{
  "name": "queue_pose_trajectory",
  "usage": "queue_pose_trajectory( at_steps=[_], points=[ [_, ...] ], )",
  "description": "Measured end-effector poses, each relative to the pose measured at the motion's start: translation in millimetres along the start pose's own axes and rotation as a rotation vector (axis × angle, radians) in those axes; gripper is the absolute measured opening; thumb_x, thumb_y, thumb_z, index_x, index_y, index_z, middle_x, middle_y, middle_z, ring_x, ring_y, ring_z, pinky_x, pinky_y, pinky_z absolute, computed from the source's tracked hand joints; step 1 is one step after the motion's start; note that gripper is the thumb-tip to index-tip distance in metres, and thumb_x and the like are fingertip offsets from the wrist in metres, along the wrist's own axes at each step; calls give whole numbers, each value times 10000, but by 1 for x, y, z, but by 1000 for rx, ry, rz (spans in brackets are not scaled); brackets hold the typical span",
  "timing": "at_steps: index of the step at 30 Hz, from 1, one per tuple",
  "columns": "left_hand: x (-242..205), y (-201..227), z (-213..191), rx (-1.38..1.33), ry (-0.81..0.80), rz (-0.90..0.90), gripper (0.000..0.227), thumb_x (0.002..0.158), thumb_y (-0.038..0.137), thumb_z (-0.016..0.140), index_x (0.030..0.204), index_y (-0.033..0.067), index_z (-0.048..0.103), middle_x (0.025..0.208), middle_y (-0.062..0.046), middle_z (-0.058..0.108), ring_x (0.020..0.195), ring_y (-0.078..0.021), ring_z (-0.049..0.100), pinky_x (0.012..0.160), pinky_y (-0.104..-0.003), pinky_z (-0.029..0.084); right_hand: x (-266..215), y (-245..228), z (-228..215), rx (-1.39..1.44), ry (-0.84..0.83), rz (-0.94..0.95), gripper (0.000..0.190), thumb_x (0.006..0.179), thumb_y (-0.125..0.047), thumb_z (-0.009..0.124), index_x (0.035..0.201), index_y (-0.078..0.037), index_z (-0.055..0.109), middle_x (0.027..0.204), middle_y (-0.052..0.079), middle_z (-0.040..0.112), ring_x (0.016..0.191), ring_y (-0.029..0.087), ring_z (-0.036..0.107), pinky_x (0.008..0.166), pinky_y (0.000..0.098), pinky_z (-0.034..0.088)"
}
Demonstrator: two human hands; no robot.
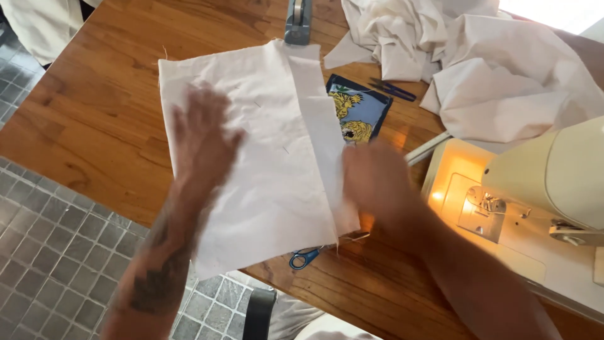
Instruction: Trimming excess threads from a fabric piece using snips and smoothing it out on a work surface
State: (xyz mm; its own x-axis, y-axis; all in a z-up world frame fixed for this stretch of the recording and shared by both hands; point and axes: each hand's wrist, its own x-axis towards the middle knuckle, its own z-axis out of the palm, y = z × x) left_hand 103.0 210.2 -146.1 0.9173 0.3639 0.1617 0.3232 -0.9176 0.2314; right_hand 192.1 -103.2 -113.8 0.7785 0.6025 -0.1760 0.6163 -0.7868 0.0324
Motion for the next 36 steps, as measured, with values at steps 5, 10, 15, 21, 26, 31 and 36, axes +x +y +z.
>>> queue_pose_trajectory(
  at_steps=[5,10,15,21,26,31,36],
  points=[
    [-70,6,19,-39,-182,123,952,1159,668,472,1838,42,243,1943,-228,121,1796,-421,22,1399,-654,6,-125,-28,59,216,292,-290,148,1020,-212,701,1137,-135,652,1100,97,690,1015,373,651,824,552,522],
    [-139,36,23,34,-93,277,978,1113,712,583,1831,95,339,1932,-178,265,1805,-361,133,1408,-656,50,-163,5,108,215,461,-460,476,1059,-263,738,1517,-137,704,1518,59,729,1385,321,669,1146,503,513],
    [-159,51,23,-77,18,307,932,1142,754,499,1800,97,436,1925,-174,315,1797,-390,218,1424,-657,140,-179,22,123,306,646,-464,332,1143,-48,535,1355,-17,789,1197,156,756,990,372,737,970,484,619],
    [-161,57,24,-57,65,287,938,1152,777,413,1793,94,451,1908,-175,359,1793,-386,242,1436,-651,130,-181,31,148,525,710,-402,148,978,-194,884,1103,-115,881,1017,52,767,828,272,701,782,383,610],
    [-158,56,22,-65,42,288,874,1173,741,397,1785,123,470,1909,-187,339,1792,-404,227,1428,-663,124,-188,31,138,521,654,-310,59,980,-167,847,1000,-113,836,1003,36,770,857,259,712,777,375,607],
    [-157,56,16,-110,22,314,706,1193,665,455,1763,255,528,1906,-230,317,1783,-459,222,1410,-695,134,-203,38,135,634,567,-180,394,720,100,593,943,-151,798,1029,-6,786,882,192,727,790,322,559],
    [-178,64,13,-134,362,189,491,1169,485,691,1475,106,749,1695,-230,650,1644,-440,545,1390,-674,257,-213,83,197,1636,428,-504,129,1119,-88,672,1236,-127,711,1472,470,717,1421,520,782,1129,490,715]
  ],
)
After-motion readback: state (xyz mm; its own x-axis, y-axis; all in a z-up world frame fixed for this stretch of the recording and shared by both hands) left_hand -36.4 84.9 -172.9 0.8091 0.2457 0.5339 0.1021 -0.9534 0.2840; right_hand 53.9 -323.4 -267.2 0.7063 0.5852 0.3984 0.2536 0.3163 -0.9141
